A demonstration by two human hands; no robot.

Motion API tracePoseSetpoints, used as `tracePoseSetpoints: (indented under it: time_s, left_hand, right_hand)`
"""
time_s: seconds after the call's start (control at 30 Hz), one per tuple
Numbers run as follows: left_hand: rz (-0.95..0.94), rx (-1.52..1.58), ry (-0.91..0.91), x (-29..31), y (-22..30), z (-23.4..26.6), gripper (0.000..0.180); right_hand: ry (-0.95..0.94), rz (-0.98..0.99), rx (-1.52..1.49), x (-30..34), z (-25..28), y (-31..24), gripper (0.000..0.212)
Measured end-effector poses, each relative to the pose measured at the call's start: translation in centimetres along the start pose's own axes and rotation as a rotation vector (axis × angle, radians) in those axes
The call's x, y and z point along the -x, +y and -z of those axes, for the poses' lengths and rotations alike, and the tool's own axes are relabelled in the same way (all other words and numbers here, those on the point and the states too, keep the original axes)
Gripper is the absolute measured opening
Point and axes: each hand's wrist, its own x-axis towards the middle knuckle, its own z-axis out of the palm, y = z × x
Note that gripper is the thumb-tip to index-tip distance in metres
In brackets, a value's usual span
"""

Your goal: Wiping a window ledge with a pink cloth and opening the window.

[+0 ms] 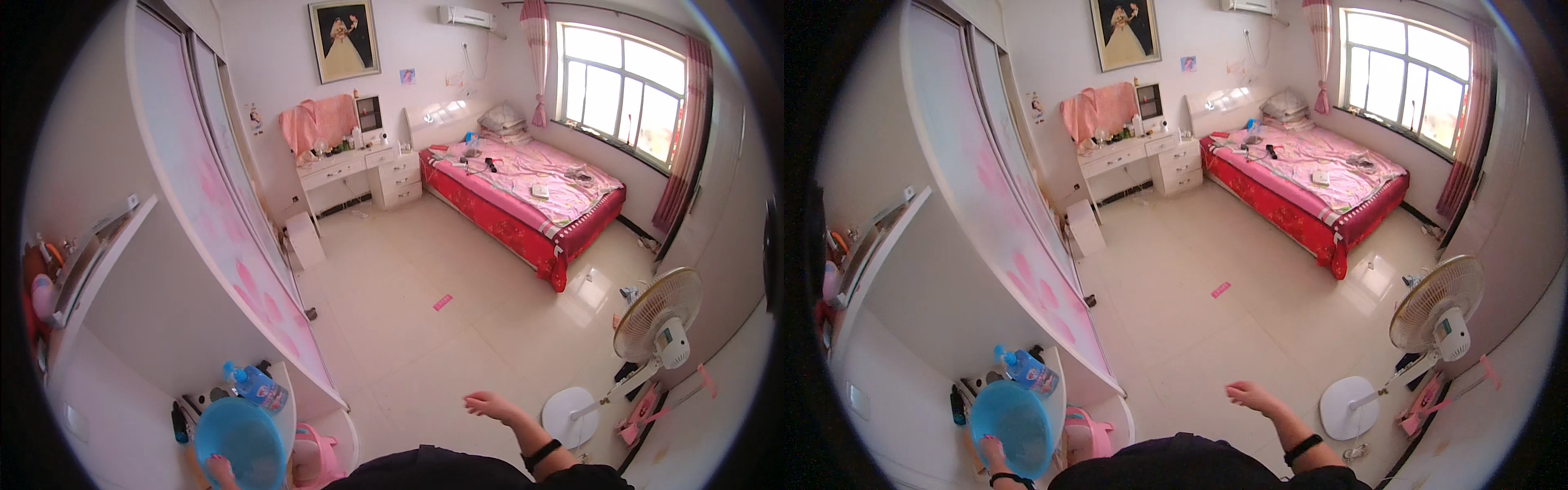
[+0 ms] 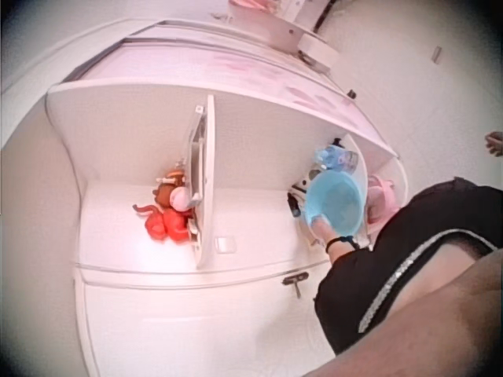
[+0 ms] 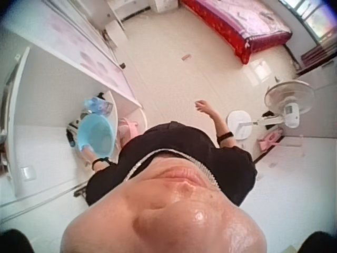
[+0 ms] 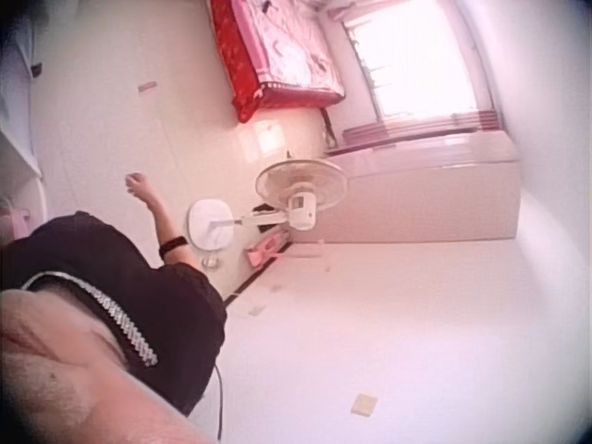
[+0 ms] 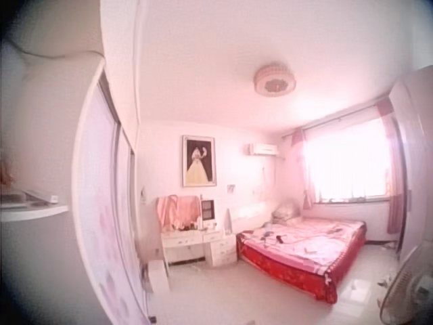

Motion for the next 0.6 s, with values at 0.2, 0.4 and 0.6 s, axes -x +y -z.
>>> tracePoseSetpoints:
  time_s: [0.2,0.4,0.6]
  left_hand:
    - [0.291,1.061,-0.121,1.4,16.6,-4.4,0.014]
    - [0.327,1.165,-0.755,9.0,44.4,-20.0,0.033]
    - [0.409,0.977,-1.147,16.9,65.3,-39.6,0.041]
  right_hand:
    - [0.036,0.044,-0.003,-1.3,6.2,1.4,0.039]
    - [-0.052,0.355,0.042,-9.3,10.1,-8.4,0.039]
    - [-0.018,0.452,0.094,-14.5,22.5,-15.6,0.039]
